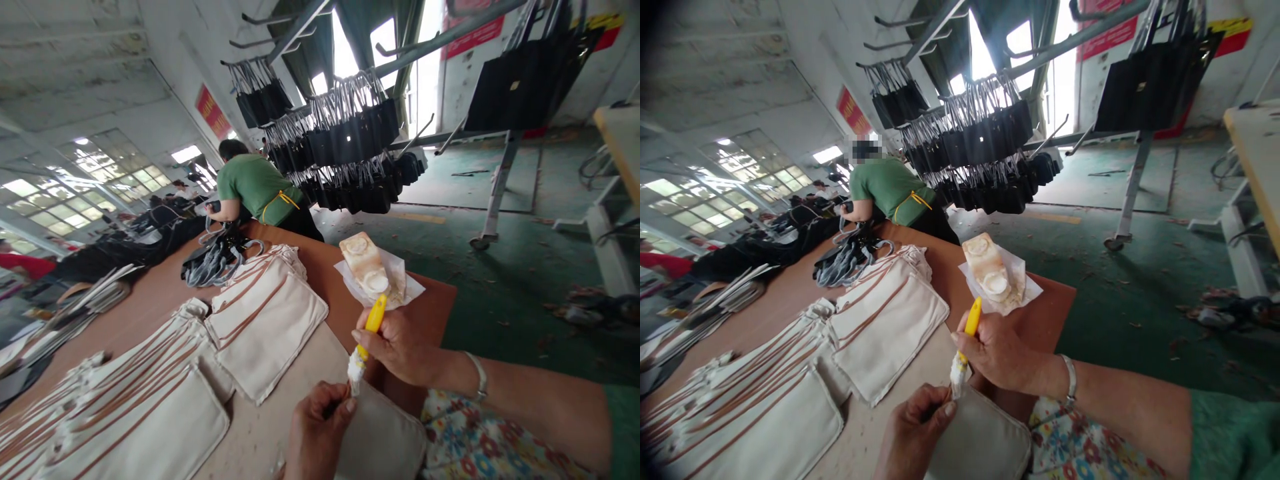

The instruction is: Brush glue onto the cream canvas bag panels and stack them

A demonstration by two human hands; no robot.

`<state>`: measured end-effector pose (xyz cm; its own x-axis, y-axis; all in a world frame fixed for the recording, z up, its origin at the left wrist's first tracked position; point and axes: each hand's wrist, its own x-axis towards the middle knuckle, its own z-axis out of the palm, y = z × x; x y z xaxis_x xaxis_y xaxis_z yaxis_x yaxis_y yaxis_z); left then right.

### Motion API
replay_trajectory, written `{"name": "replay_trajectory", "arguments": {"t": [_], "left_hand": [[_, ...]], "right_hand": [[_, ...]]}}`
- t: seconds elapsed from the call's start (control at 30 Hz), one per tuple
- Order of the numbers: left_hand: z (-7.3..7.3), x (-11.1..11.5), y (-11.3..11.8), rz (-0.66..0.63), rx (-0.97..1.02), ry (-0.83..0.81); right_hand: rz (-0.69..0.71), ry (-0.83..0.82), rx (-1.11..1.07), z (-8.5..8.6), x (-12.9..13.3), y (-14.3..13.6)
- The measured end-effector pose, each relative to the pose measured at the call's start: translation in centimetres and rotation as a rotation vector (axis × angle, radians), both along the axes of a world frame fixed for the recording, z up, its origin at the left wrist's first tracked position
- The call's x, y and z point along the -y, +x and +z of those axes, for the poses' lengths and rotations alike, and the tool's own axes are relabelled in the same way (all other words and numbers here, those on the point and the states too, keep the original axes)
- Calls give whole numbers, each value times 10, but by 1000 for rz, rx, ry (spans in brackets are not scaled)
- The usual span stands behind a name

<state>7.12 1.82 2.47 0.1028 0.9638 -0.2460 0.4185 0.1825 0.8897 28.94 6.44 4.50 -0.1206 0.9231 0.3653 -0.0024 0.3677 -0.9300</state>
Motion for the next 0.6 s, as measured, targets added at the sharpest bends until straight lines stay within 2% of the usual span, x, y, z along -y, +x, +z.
{"name": "replay_trajectory", "arguments": {"t": [0.13,0.2,0.3,0.47,0.53,0.6], "left_hand": [[0,9,11,-39,-144,219],[-2,14,14,-68,-202,322],[-8,19,15,-84,-301,483],[-15,24,17,-108,-440,679],[-16,25,16,-132,-458,708],[-18,26,15,-142,-476,724]], "right_hand": [[-116,7,6,0,-8,9],[-125,30,26,4,-11,12],[-18,73,55,11,-11,9],[357,73,181,28,-8,13],[399,60,208,34,-10,20],[330,45,182,37,-13,26]]}}
